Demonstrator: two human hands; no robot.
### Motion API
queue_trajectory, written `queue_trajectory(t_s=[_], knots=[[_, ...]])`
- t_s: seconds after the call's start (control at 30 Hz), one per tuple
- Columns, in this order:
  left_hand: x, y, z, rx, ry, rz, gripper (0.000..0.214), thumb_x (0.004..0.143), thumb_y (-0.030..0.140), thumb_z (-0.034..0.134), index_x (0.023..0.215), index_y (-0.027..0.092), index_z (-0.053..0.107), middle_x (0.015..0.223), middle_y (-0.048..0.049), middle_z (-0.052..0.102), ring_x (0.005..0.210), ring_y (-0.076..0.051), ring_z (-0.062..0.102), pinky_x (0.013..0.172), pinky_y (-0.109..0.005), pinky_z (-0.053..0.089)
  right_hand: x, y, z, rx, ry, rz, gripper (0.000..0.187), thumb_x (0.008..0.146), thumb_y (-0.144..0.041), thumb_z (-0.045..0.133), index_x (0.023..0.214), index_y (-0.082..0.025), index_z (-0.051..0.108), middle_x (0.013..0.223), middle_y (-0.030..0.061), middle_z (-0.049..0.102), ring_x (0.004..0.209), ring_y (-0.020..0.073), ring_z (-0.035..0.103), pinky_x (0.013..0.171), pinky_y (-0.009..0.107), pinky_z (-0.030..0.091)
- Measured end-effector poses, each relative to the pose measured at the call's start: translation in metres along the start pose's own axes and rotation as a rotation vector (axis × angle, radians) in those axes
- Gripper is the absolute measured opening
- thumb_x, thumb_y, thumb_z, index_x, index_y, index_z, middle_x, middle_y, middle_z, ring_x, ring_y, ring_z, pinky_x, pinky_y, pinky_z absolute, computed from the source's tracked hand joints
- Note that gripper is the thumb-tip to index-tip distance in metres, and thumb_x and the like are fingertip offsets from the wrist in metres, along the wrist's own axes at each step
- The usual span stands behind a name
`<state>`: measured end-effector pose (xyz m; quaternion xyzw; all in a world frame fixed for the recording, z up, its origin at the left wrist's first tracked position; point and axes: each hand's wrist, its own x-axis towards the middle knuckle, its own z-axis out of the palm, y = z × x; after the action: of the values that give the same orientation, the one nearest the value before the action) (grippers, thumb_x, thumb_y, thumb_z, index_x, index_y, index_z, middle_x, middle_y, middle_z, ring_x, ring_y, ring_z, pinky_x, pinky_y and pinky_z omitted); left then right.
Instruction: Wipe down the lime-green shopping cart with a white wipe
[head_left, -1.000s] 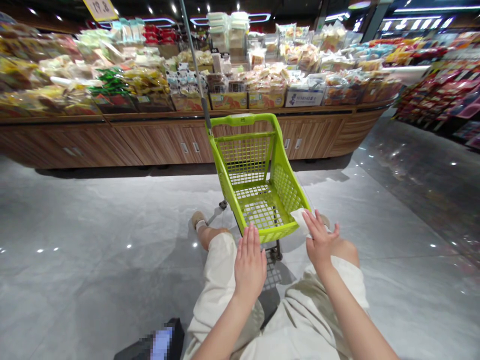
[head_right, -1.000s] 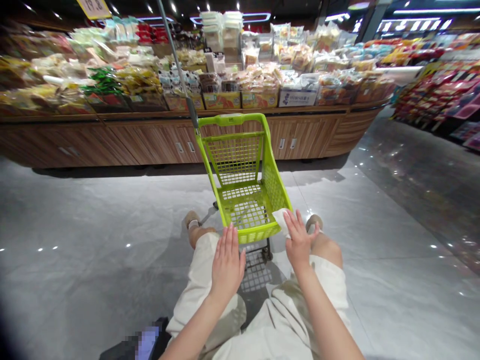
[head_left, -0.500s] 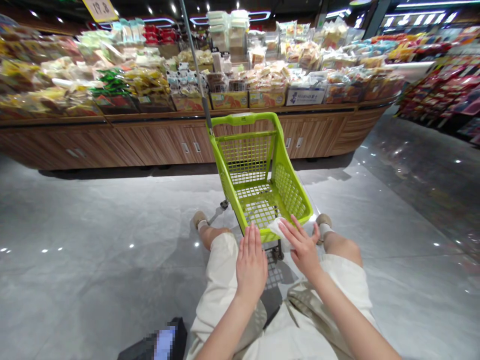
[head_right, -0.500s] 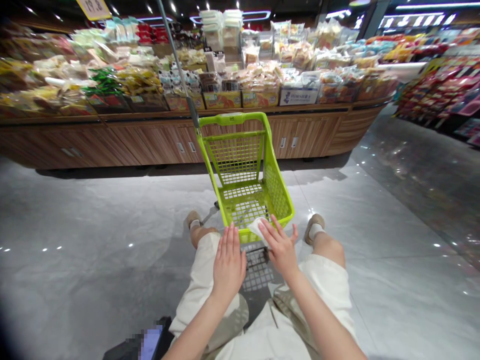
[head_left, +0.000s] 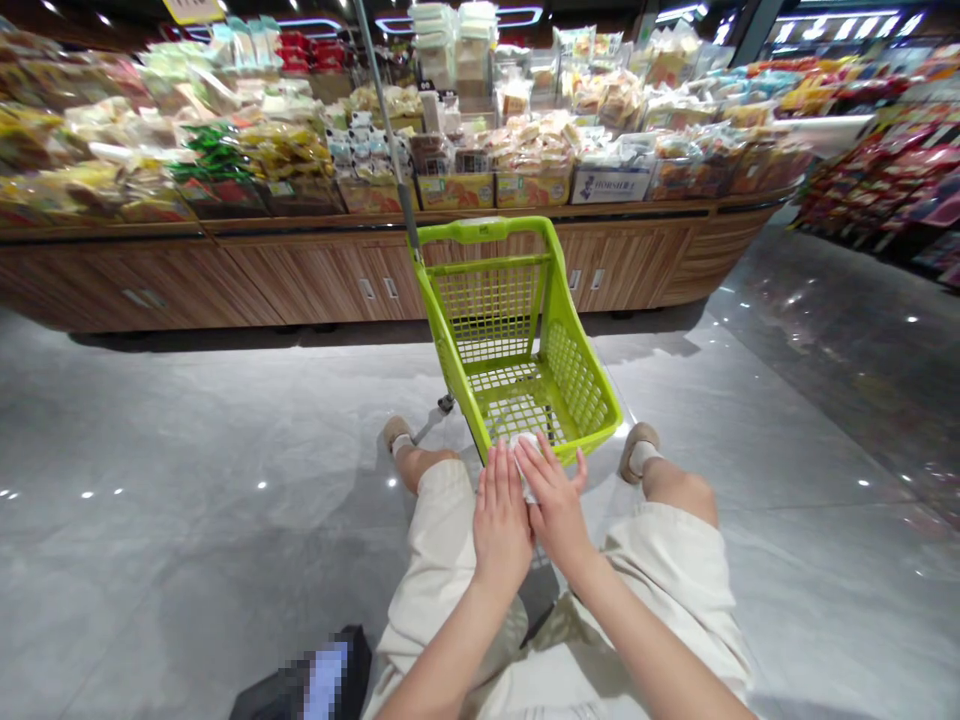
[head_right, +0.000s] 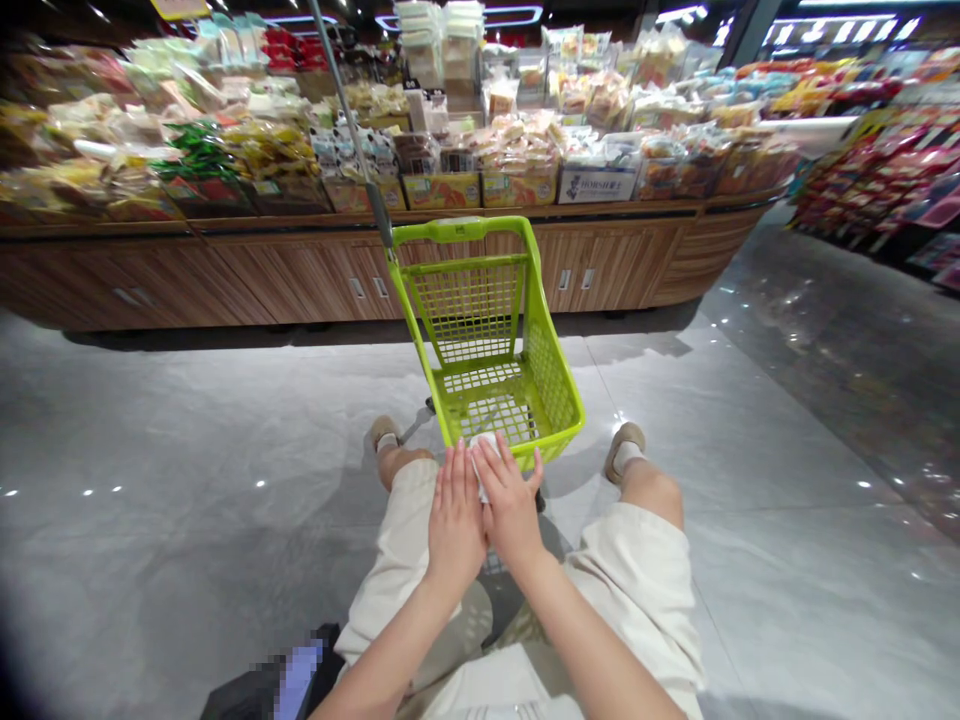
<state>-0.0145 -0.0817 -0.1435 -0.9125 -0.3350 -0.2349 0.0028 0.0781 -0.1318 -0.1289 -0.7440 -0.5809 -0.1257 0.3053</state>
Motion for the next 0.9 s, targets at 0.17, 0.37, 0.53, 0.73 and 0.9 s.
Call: queue_trajectory(t_s=[0.17,0.37,0.53,0.73,0.9], knots=[[-0.001,-0.010,-0.003,0.007,-0.022,0.031,0.079,0.087,0.011,0.044,0.154,0.007,0.004,0.160,-0.0163,0.022,0.149,-0.026,0.016,0.118,-0.043,0.030,-0.007,0.053,-0.020,-0.074,-0.026,-0.011,0.081,0.068,-0.002,0.038,0.144,-0.031,0.041,0.143,0.0001,0.054,0.146,0.0241,0.027,0.115,0.058,0.000],[-0.001,-0.004,-0.003,-0.022,-0.020,0.037,0.079,0.087,0.011,0.044,0.154,0.007,0.002,0.160,-0.0158,0.021,0.149,-0.026,0.016,0.118,-0.044,0.030,-0.013,0.110,-0.032,-0.190,0.155,0.253,0.083,0.068,-0.003,0.037,0.145,-0.035,0.039,0.140,-0.0004,0.057,0.144,0.0228,0.031,0.114,0.058,0.009],[0.001,0.006,0.002,-0.033,0.004,-0.007,0.081,0.086,0.012,0.046,0.153,0.005,0.003,0.160,-0.0182,0.021,0.149,-0.027,0.016,0.117,-0.044,0.032,-0.006,0.047,-0.006,-0.140,0.086,0.183,0.086,0.067,-0.002,0.035,0.148,-0.032,0.034,0.143,0.0015,0.054,0.143,0.0228,0.033,0.114,0.059,0.007],[0.001,-0.002,0.004,0.008,0.013,0.006,0.081,0.083,0.010,0.046,0.154,0.008,0.006,0.160,-0.0161,0.024,0.148,-0.026,0.019,0.118,-0.043,0.031,-0.004,0.006,0.000,-0.052,-0.061,0.025,0.078,0.074,-0.002,0.035,0.148,-0.028,0.036,0.149,0.0027,0.046,0.147,0.0231,0.023,0.115,0.057,0.001],[0.002,-0.008,-0.001,-0.006,-0.008,0.032,0.079,0.086,0.010,0.044,0.154,0.008,0.005,0.160,-0.0154,0.022,0.149,-0.025,0.018,0.118,-0.044,0.029,-0.017,0.082,-0.029,-0.178,-0.009,0.125,0.083,0.071,-0.002,0.037,0.148,-0.034,0.035,0.147,-0.0007,0.049,0.148,0.0236,0.021,0.113,0.059,0.006]])
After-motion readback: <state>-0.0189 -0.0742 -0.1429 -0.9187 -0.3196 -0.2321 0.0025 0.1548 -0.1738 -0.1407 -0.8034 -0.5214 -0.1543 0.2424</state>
